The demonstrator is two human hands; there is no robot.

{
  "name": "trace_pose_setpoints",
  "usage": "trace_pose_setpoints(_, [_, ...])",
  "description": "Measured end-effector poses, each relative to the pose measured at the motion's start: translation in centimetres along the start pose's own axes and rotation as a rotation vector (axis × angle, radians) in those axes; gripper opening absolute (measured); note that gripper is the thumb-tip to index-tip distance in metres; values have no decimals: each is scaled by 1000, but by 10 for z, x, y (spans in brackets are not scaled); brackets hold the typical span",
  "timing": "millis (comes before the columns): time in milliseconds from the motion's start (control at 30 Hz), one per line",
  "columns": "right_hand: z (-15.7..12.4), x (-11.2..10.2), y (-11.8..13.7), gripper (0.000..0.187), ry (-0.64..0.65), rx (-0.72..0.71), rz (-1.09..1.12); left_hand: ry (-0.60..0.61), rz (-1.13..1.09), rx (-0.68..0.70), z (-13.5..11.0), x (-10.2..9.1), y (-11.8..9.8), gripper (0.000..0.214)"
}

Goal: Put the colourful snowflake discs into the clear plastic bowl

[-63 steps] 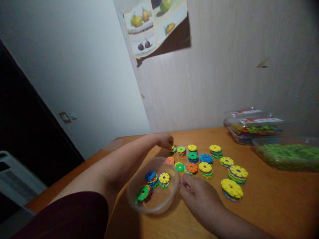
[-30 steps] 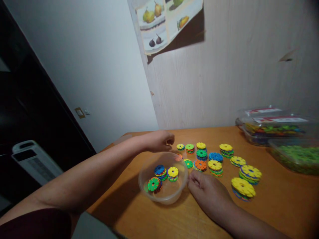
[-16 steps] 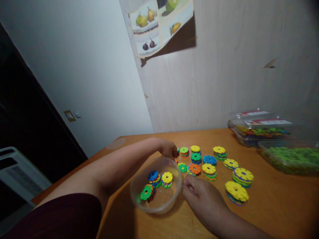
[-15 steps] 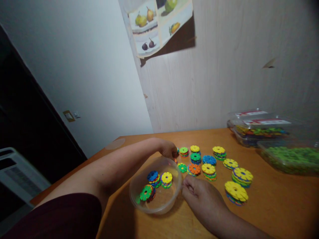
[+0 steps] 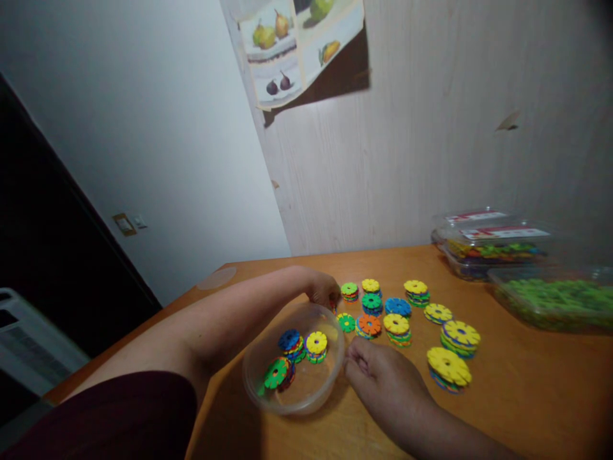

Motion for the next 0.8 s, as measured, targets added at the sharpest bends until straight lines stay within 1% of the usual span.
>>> trace_pose_setpoints(200, [0, -1, -1, 22, -3, 1, 4, -42, 48, 19, -5, -4, 2, 28])
trace_pose_setpoints(333, [2, -1, 0, 23, 3, 3, 4, -72, 94, -21, -14, -9, 5, 31])
trace_pose_setpoints(400, [2, -1, 1, 24, 4, 3, 7, -116, 85, -47, -22, -16, 6, 35])
trace_pose_setpoints(467, [0, -2, 3, 24, 13, -8, 23, -192, 85, -60, -33, -27, 6, 40])
trace_pose_setpoints(567, [-4, 0, 10, 22, 78, -60, 72, -281, 112, -74, -50, -41, 6, 39])
trace_pose_setpoints(633, [-7, 1, 16, 26, 113, -97, 76, -307, 103, -94, -61, -44, 8, 34])
trace_pose_setpoints(800, [-17, 2, 28, 44, 115, -192, -49, -339, 69, -155, -85, -46, 9, 28])
Point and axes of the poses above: each hand's wrist, its own z-axis towards the middle knuckle, its own x-axis out of the palm, y = z × x, the point moved 10 cm from there along z, towards the middle knuckle, and after that the axes turned 12 degrees about x, right-handed, at the moved point
